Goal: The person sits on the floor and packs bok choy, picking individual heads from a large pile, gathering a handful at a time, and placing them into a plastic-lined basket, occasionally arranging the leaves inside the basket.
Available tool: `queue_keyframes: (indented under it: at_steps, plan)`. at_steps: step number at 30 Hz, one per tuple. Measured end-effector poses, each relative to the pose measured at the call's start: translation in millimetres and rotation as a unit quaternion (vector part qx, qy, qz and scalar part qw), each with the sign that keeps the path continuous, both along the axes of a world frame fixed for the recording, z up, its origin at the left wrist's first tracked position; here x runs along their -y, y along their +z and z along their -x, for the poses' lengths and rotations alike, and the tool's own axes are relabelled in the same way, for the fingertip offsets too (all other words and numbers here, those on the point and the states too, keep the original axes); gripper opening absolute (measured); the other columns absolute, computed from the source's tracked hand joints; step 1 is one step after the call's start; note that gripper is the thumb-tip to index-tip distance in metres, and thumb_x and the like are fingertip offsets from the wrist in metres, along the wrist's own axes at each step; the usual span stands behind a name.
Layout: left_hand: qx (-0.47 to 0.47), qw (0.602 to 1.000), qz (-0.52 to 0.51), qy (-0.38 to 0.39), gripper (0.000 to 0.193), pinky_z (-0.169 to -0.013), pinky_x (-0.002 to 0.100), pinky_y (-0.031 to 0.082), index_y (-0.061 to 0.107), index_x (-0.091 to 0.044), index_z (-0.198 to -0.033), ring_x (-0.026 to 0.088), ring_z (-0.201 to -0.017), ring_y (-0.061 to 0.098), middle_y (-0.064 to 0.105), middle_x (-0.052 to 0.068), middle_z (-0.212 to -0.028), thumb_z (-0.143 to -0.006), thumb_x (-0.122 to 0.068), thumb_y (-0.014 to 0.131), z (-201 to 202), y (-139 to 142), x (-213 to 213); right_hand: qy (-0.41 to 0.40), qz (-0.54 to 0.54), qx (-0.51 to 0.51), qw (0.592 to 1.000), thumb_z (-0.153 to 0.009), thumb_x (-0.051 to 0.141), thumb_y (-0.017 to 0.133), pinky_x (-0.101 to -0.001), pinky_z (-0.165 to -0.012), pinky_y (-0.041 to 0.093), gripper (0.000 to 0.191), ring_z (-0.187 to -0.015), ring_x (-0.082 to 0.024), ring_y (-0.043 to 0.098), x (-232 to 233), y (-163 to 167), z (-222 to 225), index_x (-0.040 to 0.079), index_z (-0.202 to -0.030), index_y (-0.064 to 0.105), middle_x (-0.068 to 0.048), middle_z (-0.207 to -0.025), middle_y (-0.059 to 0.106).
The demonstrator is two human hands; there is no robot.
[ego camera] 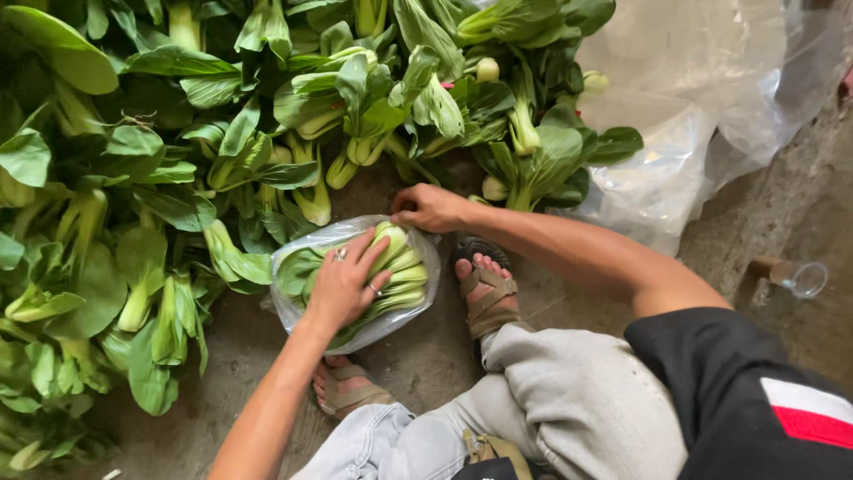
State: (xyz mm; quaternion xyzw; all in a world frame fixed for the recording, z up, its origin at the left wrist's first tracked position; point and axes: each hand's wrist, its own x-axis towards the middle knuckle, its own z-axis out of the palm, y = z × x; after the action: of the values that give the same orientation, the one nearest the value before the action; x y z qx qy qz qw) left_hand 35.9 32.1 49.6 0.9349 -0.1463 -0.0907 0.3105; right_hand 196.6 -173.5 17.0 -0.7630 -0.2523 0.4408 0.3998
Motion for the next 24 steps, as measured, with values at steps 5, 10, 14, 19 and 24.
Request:
queue_keyframes:
  at_steps: [5,10,14,19,24]
  plan:
    - [-0.058,0.998,0.029,0.005,0.058,-0.095,0.048,0.046,0.057,-0.013,-0.138,0.034,-0.119,0.061,0.06,0.014,-0.141,-0.081,-0.01,0.069,-20.3,12.6,-5.4,0.02,0.049,0.097,0.994,-0.088,0.023,0.062,-0.0448,-0.078,0.054,0.026,-0.089,-0.035,0.07,-0.6,-0.6,7.4,0.006,-0.103,0.074,-0.015,-0.096,0.074]
    - [-0.039,0.998,-0.019,0.045,0.051,-0.109,0.044,0.044,0.065,-0.011,-0.128,0.028,-0.121,0.065,0.069,0.007,-0.125,-0.079,0.004,0.061,-22.4,14.0,8.4,0.045,0.039,0.349,0.935,-0.086,0.014,0.062,-0.0529,-0.073,0.048,0.021,-0.09,-0.037,0.066,-6.0,10.4,37.0,0.006,-0.105,0.058,-0.015,-0.099,0.061]
    - [0.077,0.991,-0.075,0.081,0.053,-0.108,0.042,0.042,0.066,-0.002,-0.128,0.027,-0.122,0.062,0.066,0.012,-0.133,-0.076,0.004,0.061,-6.9,1.4,33.6,-0.008,-0.071,0.255,0.964,-0.096,0.012,0.058,-0.0484,-0.075,0.049,0.017,-0.089,-0.039,0.061,-7.7,17.5,44.3,0.004,-0.11,0.053,-0.017,-0.102,0.057]
    - [0.162,0.983,-0.057,0.057,0.056,-0.107,0.041,0.038,0.064,-0.003,-0.134,0.024,-0.129,0.059,0.064,0.012,-0.139,-0.078,0.002,0.062,-2.1,-20.9,28.9,-0.077,-0.092,0.2,0.973,-0.1,0.02,0.062,-0.0433,-0.076,0.052,0.019,-0.087,-0.034,0.063,2.5,21.1,29.4,0.003,-0.109,0.058,-0.017,-0.098,0.063]
    - [0.134,0.988,-0.026,0.073,0.053,-0.111,0.044,0.037,0.063,-0.004,-0.137,0.025,-0.13,0.057,0.063,0.011,-0.14,-0.084,0.001,0.062,-8.2,-24.7,16.4,0.008,0.069,0.12,0.99,-0.095,0.035,0.072,-0.0405,-0.071,0.055,0.036,-0.083,-0.03,0.069,40.7,22.4,32.3,0.003,-0.109,0.061,-0.016,-0.096,0.071]
